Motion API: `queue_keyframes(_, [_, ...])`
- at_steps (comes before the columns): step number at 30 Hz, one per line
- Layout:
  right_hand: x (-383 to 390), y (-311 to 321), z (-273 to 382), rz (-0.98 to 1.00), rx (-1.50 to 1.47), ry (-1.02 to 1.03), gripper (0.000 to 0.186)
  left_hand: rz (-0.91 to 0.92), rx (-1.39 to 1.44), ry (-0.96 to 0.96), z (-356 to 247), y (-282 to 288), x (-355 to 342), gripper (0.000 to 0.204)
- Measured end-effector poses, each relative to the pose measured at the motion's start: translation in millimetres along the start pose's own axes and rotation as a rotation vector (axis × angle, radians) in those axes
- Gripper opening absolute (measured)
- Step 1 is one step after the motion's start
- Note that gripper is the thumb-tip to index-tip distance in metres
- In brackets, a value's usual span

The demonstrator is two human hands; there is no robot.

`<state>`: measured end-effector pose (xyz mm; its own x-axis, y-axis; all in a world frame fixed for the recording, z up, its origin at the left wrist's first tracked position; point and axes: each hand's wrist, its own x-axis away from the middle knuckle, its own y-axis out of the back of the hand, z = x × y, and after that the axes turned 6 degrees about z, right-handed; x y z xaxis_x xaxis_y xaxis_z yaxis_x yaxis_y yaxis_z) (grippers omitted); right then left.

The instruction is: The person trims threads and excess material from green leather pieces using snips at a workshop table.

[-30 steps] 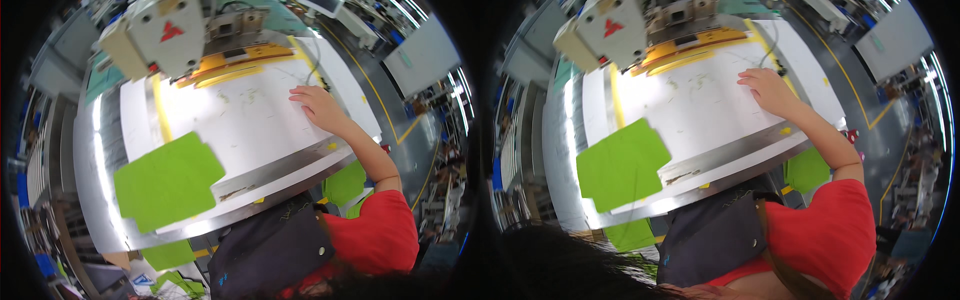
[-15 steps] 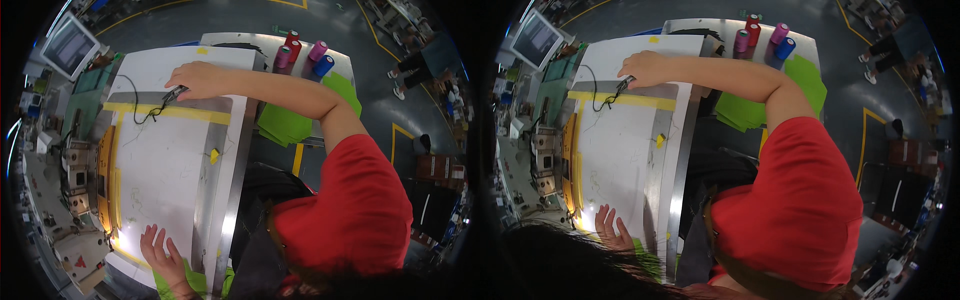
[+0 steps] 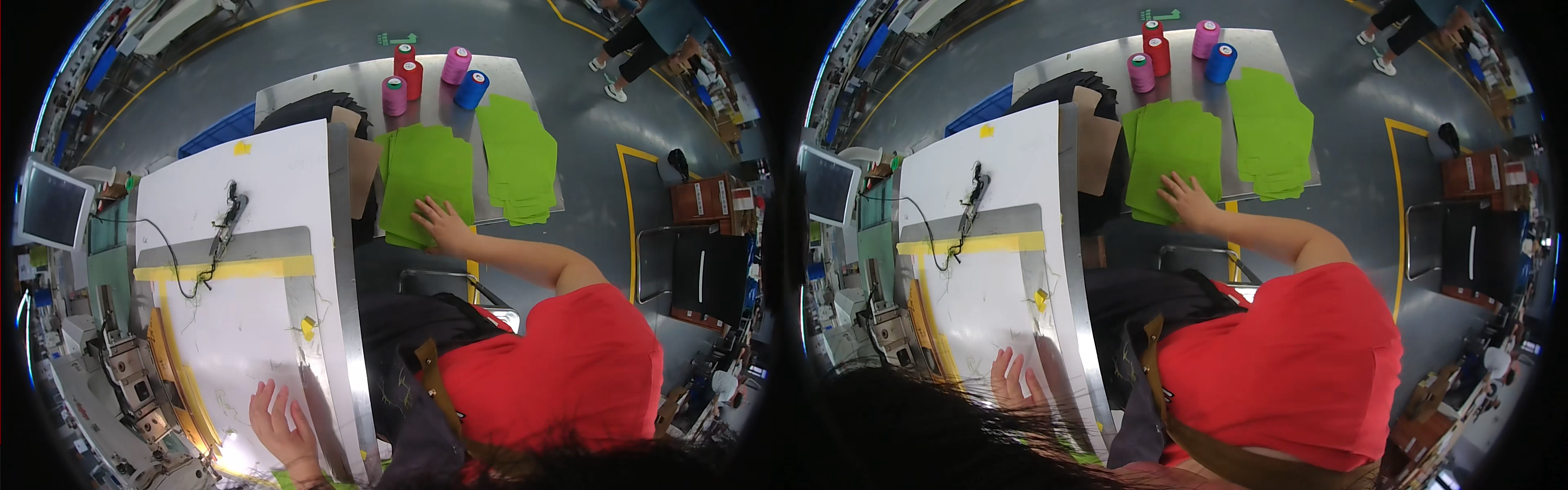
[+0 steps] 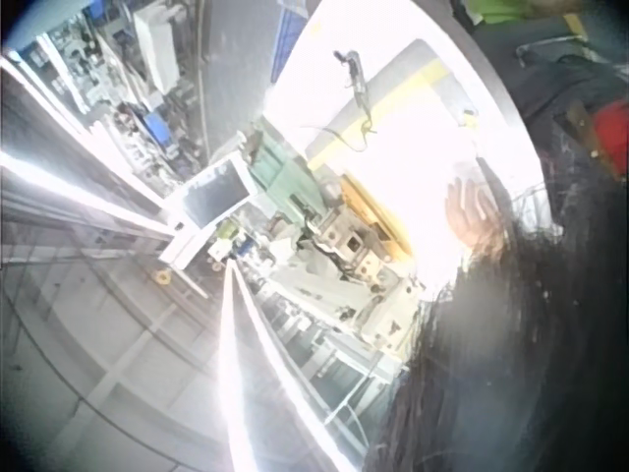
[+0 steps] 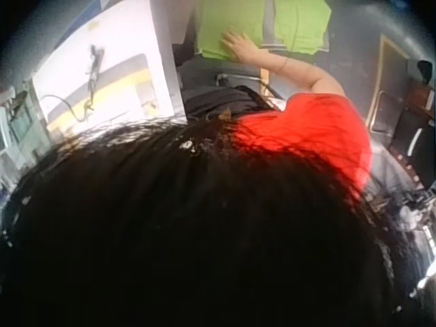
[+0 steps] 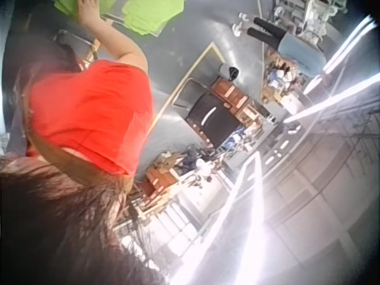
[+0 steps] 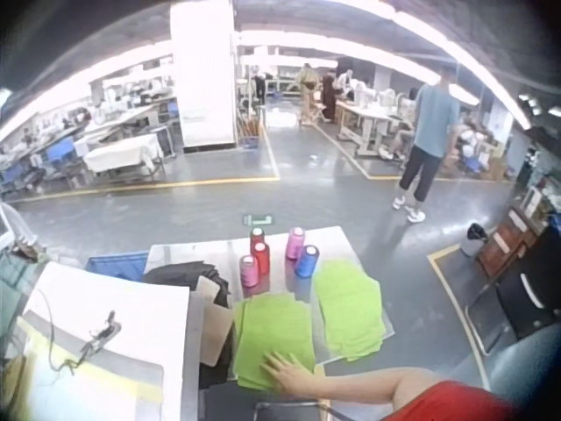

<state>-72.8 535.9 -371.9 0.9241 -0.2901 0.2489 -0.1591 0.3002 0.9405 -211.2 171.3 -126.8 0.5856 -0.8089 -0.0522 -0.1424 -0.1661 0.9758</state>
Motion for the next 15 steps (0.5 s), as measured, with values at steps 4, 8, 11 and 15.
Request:
queue_keyframes(4, [2.4, -15.4, -8.1, -0.138, 0.059, 0.094, 0.047, 0.047, -0.071, -0.032, -8.7, 5.1, 3.3, 0.023])
queue_keyframes(8, [-16.0, -2.2, -16.0, -0.131, -0.268, -0.013, 0.022, 0.027, -0.035, 0.032, 4.4, -1.4, 24.5, 0.025])
queue_keyframes(11, [-26.0, 59.3, -24.2, -0.365, -0.668, -0.434, 0.022, 0.025, 0.011, 0.048, 6.5, -2.4, 28.3, 0.026])
queue_keyframes(15, [-43.6, 137.5, -70.9, -0.812, -0.657, -0.298, 0.024, 0.020, 0.061, 0.095, 6.1, -1.1, 33.5, 0.026])
